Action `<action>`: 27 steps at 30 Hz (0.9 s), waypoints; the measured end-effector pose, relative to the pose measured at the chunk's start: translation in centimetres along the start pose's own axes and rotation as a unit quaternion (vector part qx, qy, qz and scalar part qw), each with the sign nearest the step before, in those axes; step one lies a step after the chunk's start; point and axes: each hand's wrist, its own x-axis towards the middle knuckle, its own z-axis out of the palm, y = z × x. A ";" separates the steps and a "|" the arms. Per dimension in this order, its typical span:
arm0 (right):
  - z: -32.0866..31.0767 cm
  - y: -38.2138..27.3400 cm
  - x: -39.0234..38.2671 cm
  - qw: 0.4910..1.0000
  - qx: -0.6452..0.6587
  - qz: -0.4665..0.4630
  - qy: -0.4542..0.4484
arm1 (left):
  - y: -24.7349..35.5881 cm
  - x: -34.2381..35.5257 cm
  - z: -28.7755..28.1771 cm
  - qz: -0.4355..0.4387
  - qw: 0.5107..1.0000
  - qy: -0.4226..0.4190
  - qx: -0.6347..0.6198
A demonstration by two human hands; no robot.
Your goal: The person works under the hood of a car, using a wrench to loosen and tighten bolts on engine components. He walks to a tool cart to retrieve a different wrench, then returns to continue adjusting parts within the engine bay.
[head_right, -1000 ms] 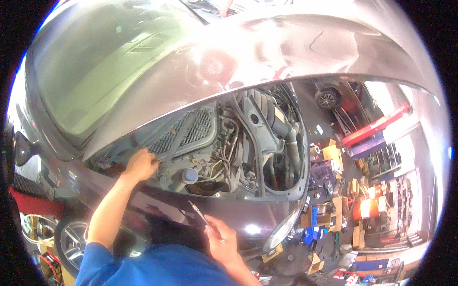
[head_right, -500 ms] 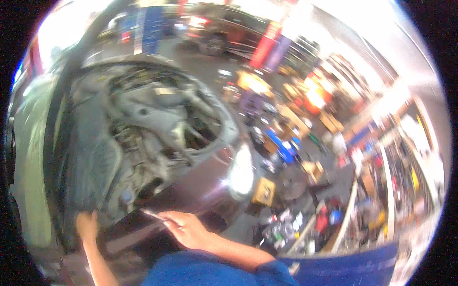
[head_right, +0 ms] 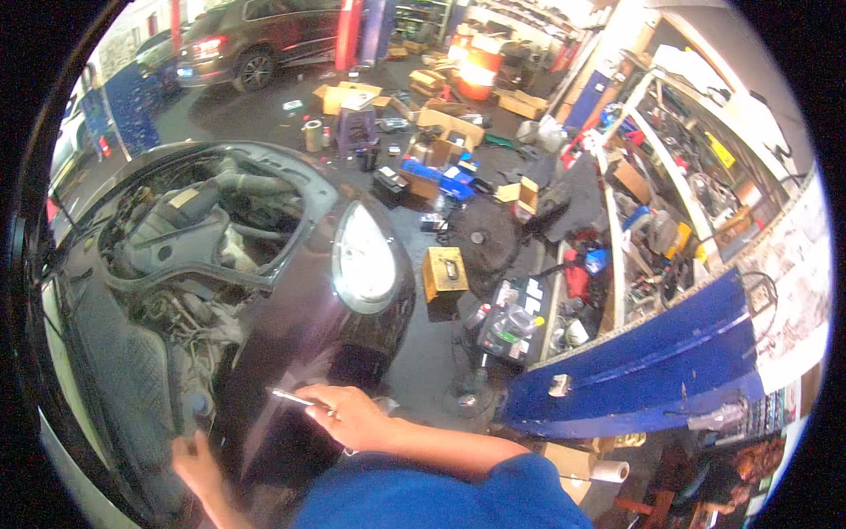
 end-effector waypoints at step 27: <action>-33.3 16.1 -4.3 0.993 0.102 0.032 0.050 | 47.9 -11.7 24.1 0.348 0.835 -0.423 -0.056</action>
